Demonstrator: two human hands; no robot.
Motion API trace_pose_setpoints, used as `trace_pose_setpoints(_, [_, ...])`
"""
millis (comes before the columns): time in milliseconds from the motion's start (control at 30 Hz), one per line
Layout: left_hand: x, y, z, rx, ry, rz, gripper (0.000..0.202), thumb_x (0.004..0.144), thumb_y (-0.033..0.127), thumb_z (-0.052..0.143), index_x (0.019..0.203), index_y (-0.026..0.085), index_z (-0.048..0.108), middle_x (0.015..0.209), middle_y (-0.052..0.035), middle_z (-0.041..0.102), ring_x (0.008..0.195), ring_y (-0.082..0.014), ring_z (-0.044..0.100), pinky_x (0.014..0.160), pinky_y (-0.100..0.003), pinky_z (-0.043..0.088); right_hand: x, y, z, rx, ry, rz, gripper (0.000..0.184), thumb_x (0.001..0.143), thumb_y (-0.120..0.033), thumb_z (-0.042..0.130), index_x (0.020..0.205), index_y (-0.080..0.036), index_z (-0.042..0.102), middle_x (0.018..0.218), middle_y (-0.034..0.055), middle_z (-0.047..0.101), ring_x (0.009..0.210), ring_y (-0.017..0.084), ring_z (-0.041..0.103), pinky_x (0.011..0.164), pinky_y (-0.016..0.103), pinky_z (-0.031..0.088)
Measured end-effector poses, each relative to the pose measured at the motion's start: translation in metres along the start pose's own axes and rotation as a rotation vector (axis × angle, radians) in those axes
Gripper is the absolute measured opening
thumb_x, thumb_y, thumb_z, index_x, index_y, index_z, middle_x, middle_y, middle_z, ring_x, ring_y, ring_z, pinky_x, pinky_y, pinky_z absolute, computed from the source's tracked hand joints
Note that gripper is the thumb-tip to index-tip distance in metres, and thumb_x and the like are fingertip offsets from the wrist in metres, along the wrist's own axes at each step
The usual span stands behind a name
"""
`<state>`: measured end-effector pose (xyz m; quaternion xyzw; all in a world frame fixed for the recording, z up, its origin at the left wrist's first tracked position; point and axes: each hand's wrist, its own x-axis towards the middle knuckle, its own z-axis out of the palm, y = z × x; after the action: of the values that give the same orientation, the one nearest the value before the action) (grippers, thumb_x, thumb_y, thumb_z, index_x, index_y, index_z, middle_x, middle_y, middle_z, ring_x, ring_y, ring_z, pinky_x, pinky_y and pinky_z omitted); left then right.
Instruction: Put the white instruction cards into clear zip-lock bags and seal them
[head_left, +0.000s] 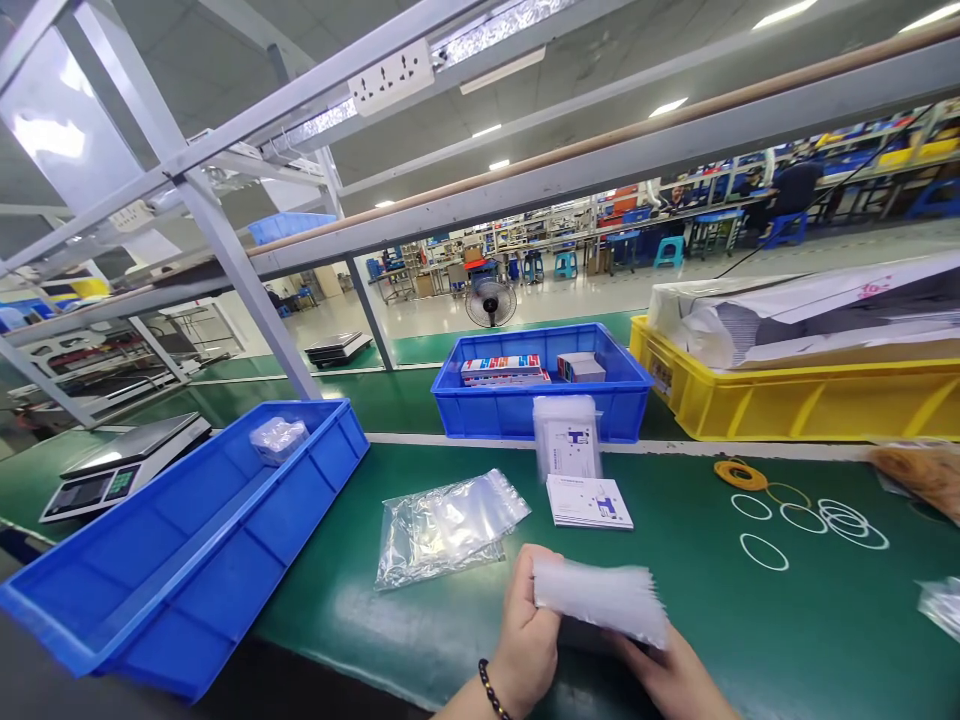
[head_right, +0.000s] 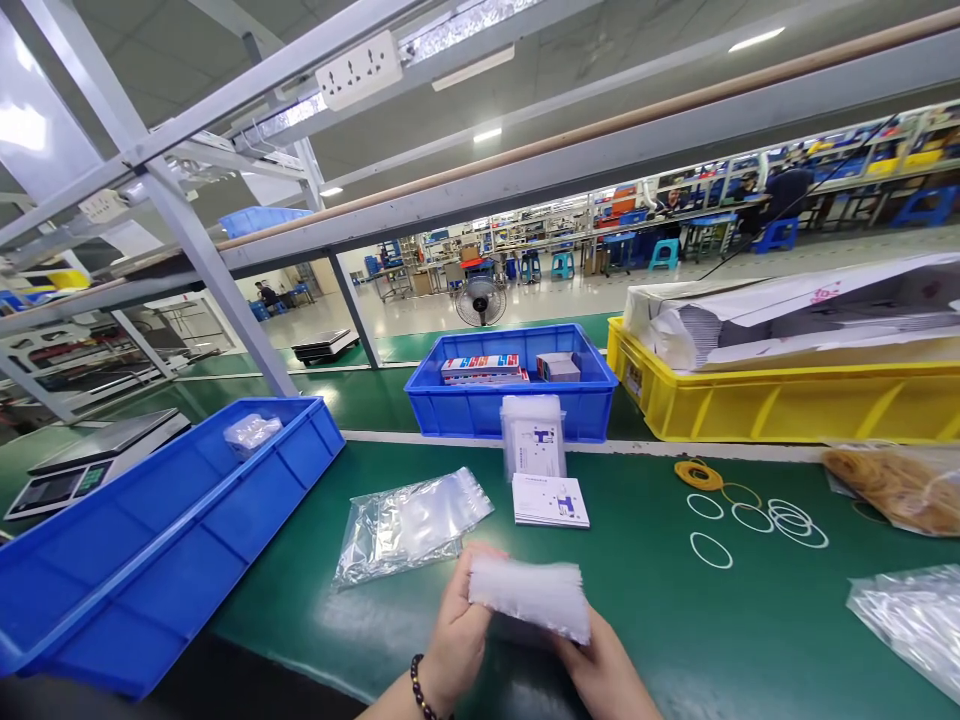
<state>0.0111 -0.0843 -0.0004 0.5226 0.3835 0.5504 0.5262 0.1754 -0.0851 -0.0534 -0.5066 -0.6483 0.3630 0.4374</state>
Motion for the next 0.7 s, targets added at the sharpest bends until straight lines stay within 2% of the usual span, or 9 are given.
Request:
trace_pose_setpoints(33, [0.000,0.001,0.001,-0.008,-0.001,-0.010,0.014,0.071,0.017,0.051,0.085,0.016,0.052,0.080,-0.0025,0.048,0.073,-0.0143,0.042,0.067,-0.023,0.035,0.001,-0.001,0.000,-0.017,-0.010,-0.014,0.033,0.072,-0.046,0.053,0.086,-0.020,0.068,0.092,0.0090,0.072,0.086,0.028,0.066,0.080,0.039,0.051])
trace_pose_setpoints(100, [-0.001,0.005,0.004,-0.024,-0.005,-0.002,0.012,0.073,0.020,0.050,0.084,0.016,0.051,0.081,-0.0033,0.048,0.073,-0.0147,0.042,0.067,-0.024,0.035,0.003,-0.007,-0.004,-0.040,-0.001,-0.056,0.030,0.071,-0.045,0.053,0.079,-0.021,0.070,0.085,0.0084,0.073,0.079,0.028,0.067,0.076,0.040,0.053])
trace_pose_setpoints(267, [0.003,0.013,0.006,-0.011,-0.074,0.090,0.014,0.074,0.020,0.050,0.087,0.016,0.052,0.087,-0.0048,0.049,0.077,-0.0158,0.044,0.069,-0.025,0.035,0.010,-0.020,-0.018,-0.037,-0.035,-0.105,0.029,0.071,-0.042,0.052,0.084,-0.025,0.071,0.090,0.0072,0.072,0.079,0.027,0.067,0.073,0.039,0.054])
trace_pose_setpoints(467, [0.020,0.006,0.003,-0.103,-0.038,-0.073,0.018,0.068,0.013,0.050,0.086,0.016,0.052,0.081,-0.0028,0.052,0.079,-0.0155,0.045,0.074,-0.025,0.036,0.019,-0.006,-0.017,-0.058,-0.009,-0.020,0.040,0.066,-0.048,0.059,0.094,-0.021,0.069,0.102,0.0098,0.069,0.096,0.031,0.062,0.083,0.042,0.049])
trace_pose_setpoints(633, [0.021,-0.006,0.002,-0.081,-0.042,-0.092,0.009,0.067,0.015,0.053,0.077,0.016,0.052,0.074,-0.0005,0.049,0.071,-0.0130,0.042,0.066,-0.022,0.034,0.023,-0.003,-0.013,-0.047,-0.159,-0.046,0.028,0.071,-0.045,0.057,0.080,-0.024,0.073,0.087,0.0060,0.073,0.081,0.029,0.067,0.074,0.039,0.054])
trace_pose_setpoints(700, [0.020,-0.005,0.004,-0.083,-0.040,-0.102,0.009,0.068,0.016,0.054,0.077,0.016,0.052,0.072,0.0000,0.049,0.069,-0.0127,0.041,0.065,-0.022,0.034,0.023,-0.003,-0.014,-0.060,-0.203,-0.065,0.024,0.073,-0.041,0.055,0.074,-0.025,0.073,0.080,0.0047,0.074,0.079,0.028,0.067,0.072,0.038,0.054])
